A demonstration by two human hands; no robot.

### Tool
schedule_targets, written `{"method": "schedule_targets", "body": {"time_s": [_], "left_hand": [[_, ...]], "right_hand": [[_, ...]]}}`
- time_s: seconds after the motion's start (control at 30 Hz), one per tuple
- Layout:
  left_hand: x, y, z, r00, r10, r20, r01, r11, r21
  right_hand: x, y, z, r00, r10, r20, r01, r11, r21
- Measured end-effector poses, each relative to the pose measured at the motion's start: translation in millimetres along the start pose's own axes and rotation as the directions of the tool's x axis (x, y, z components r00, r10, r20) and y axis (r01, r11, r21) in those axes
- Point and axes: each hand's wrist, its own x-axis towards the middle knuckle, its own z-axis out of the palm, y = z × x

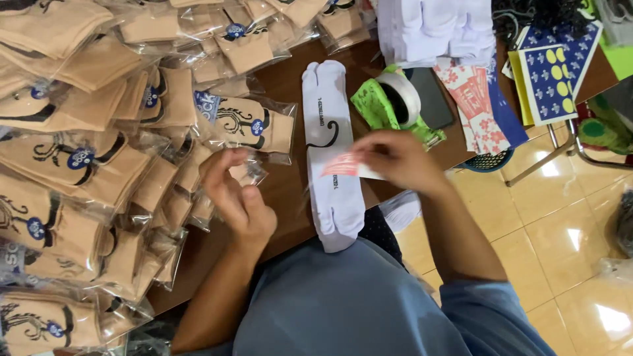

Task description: The person folds a pair of white socks, places a paper label between them, and secures the bundle with a rubber band. The person repeats this process for multiple pairs of socks, stacking the finished bundles on the table.

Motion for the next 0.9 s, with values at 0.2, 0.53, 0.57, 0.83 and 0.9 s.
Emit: {"method": "schedule_targets", "body": {"time_s": [0.2,0.53,0.57,0.83,0.9], "left_hand": [[9.7,0.5,15.8,0.882,-0.081,0.465,-0.096,0.934,0.345],[-13.4,-34.8,28.2,0.754,-0.310,0.579,-0.201,0.731,0.653],[-10.4,-31.6,29.1,0.739,-0.351,0.575,-0.147,0.749,0.646],[32.8,86.3,1.9,0.836,0.292,0.465,-0.508,0.734,0.451],[15.2,64.8,5.9,0.802,0.379,0.461,-0.589,0.626,0.511]], "right_hand": [[22.0,58.9,13.4,0.982,0.108,0.157,-0.045,0.932,-0.360],[20.7,32.1,12.9,0.945,0.245,0.215,-0.058,0.775,-0.629],[23.3,29.0,13.1,0.935,0.268,0.231,-0.036,0.721,-0.692],[-32.9,-50.6,15.0,0.736,-0.633,0.240,0.561,0.371,-0.740],[-32.2,-31.8,18.7,0.691,-0.660,0.293,0.555,0.226,-0.800]]}}
